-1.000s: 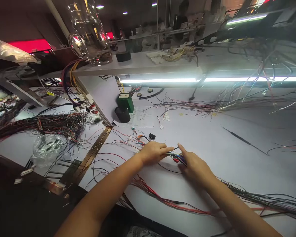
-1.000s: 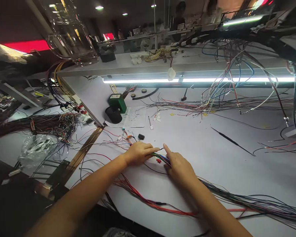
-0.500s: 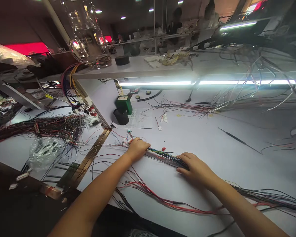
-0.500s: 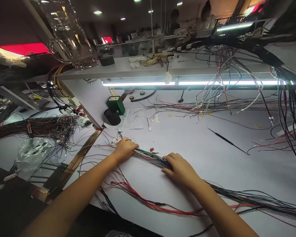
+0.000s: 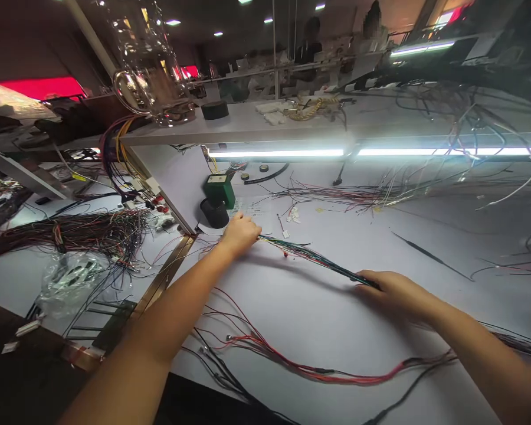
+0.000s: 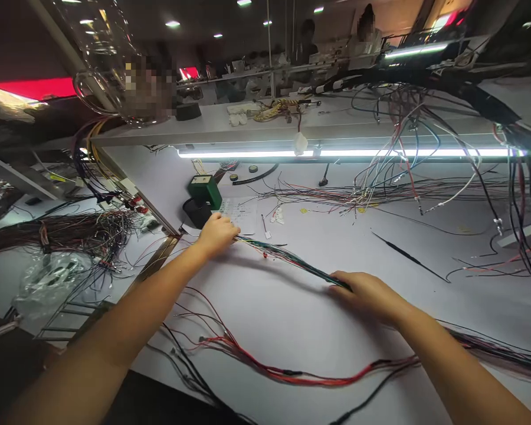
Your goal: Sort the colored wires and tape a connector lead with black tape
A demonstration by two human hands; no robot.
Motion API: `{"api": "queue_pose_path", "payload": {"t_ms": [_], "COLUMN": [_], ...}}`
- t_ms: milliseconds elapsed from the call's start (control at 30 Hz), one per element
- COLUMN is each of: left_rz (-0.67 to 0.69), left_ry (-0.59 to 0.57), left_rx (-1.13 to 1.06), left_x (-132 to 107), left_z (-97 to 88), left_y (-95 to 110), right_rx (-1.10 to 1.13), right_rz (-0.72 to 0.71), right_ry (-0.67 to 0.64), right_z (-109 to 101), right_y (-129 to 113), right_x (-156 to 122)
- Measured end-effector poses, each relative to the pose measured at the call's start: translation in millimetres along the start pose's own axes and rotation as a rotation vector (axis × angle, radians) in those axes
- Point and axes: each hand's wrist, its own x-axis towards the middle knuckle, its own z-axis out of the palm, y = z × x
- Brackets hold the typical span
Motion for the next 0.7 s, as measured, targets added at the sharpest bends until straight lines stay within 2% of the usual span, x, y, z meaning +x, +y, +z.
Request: {"api": "queue_pose_path", "payload": {"t_ms": [67,167,200,267,367,400,467,500,567,633,700], "left_rz": [-0.087,-0.143,-0.14,-0.123,-0.08,-0.047,0.022,0.042,-0.013,-0.12,-0.236], "left_ry": [0.038,0.002,-0.02,-0.054,-0.13,-0.169,-0.242,-0.298,-0.378,-0.392,-0.357], "left_rx": [-0.019,-0.076,-0.099,-0.143,-0.214,-0.239,-0.287,-0.335,-0.368,-0.364,-0.338], "left_x": [12,25,25,14,-32,-53,-99,-121,-161,-190,-208], "left_z": [3.4,13.7,17.2,21.5,20.0,18.1,15.2,15.2,19.1,27.4,36.5], "left_y": [2,18,27,47,82,93,111,118,129,136,143], "right_rx": [-0.066,-0.201,-0.23,-0.276,-0.32,-0.329,-0.346,-0.356,-0.372,-0.383,-0.382], "right_rz": [0.155,0.339,0.336,0.241,-0.031,-0.117,-0.187,-0.184,-0.137,-0.07,-0.021], "right_ry": [0.163,0.441,0.483,0.527,0.538,0.505,0.405,0.368,0.353,0.378,0.414], "right_z": [-5,-4,-1,11,41,54,81,94,118,138,150], "right_y": [15,29,30,25,7,0,-12,-16,-21,-21,-18], "right_x": [10,26,28,25,-4,-20,-54,-72,-104,-128,-143]}}
